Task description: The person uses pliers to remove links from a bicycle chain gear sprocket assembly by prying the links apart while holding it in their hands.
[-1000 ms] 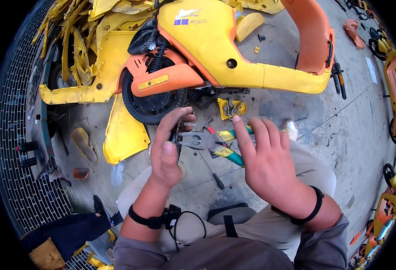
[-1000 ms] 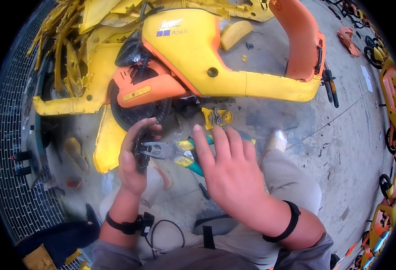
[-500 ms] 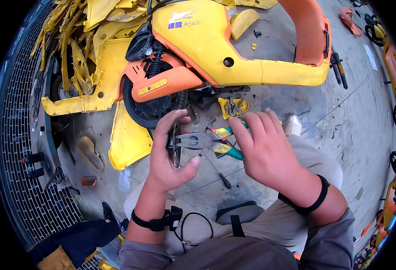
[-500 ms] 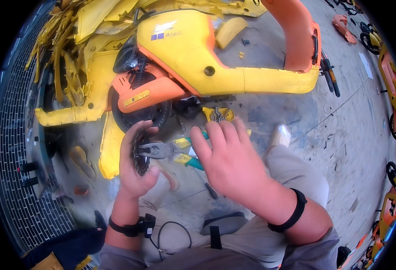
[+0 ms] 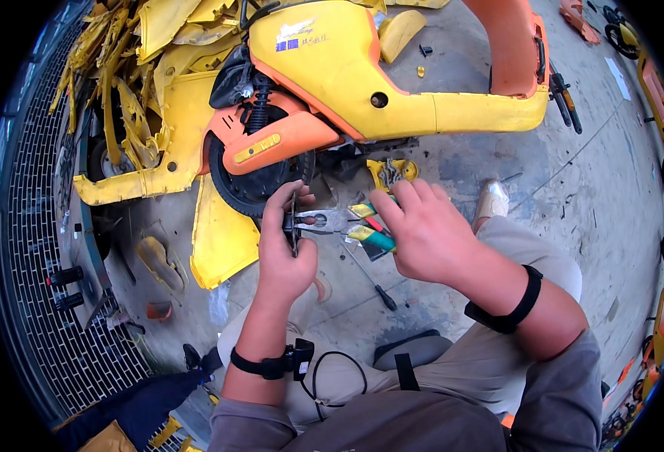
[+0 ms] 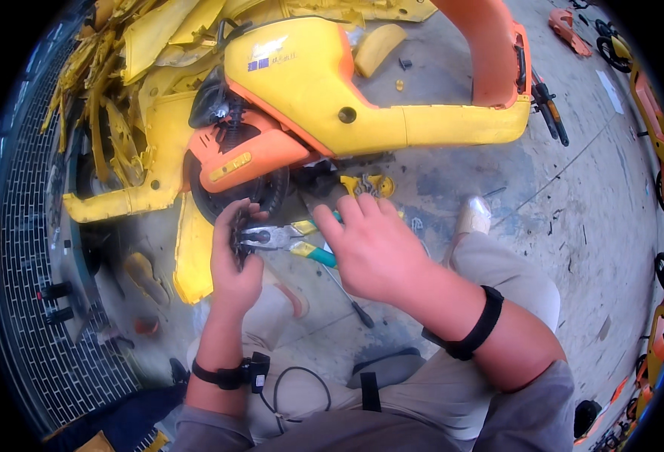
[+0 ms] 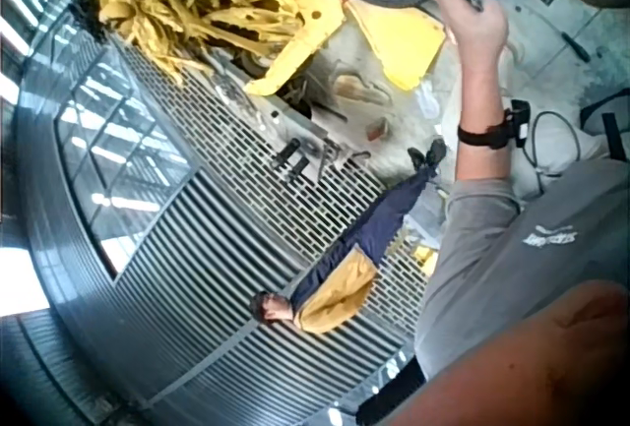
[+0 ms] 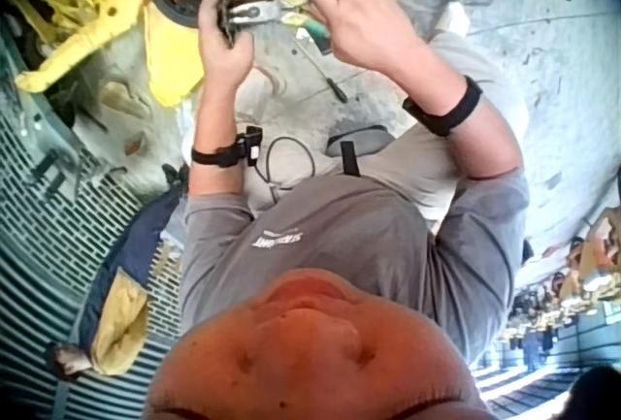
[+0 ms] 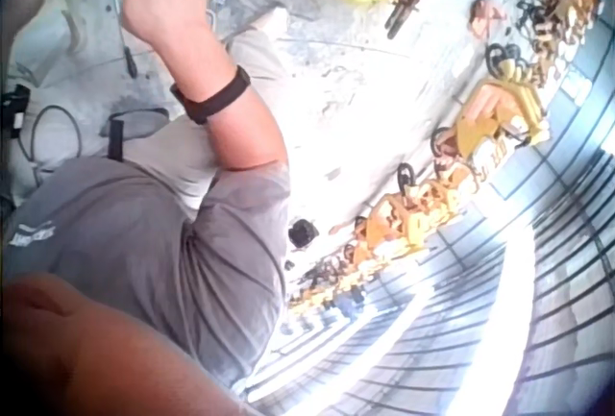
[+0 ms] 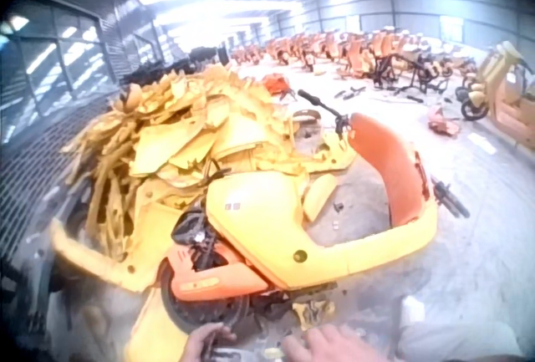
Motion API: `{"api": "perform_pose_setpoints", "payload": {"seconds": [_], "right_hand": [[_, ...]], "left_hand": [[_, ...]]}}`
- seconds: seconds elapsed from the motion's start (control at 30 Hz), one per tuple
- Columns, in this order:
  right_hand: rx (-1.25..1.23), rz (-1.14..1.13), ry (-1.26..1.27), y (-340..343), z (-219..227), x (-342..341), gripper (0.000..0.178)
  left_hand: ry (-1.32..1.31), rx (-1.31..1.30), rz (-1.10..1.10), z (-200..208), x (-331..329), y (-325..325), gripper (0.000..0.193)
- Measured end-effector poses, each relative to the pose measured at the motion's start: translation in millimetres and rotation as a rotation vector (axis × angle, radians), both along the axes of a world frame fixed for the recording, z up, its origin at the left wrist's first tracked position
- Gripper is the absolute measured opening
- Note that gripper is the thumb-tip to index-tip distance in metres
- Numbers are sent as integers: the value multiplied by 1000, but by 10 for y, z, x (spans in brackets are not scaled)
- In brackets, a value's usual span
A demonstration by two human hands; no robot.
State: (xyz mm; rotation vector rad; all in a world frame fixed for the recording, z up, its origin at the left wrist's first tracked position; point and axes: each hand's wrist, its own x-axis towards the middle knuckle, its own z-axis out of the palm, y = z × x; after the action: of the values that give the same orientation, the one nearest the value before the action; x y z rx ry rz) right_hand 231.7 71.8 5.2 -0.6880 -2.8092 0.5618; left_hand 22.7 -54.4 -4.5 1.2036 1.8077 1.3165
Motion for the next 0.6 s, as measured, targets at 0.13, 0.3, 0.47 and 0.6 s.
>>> {"api": "perform_pose_setpoints", "payload": {"seconds": [0.13,0.3,0.47,0.6], "right_hand": [[-3,0,-9,11,-42,-27,51],[5,-16,41,9,-108,-86,48],[-200,-64,-31,12,-2,-87,46],[-766,-206,-40,169,42,21,42]], "left_hand": [[8,-6,46,-28,7,30,76],[64,-32,103,-86,-11,47,74],[205,-49,172,-136,-174,119,73],[-491,-54,81,103,-210,123,80]]}}
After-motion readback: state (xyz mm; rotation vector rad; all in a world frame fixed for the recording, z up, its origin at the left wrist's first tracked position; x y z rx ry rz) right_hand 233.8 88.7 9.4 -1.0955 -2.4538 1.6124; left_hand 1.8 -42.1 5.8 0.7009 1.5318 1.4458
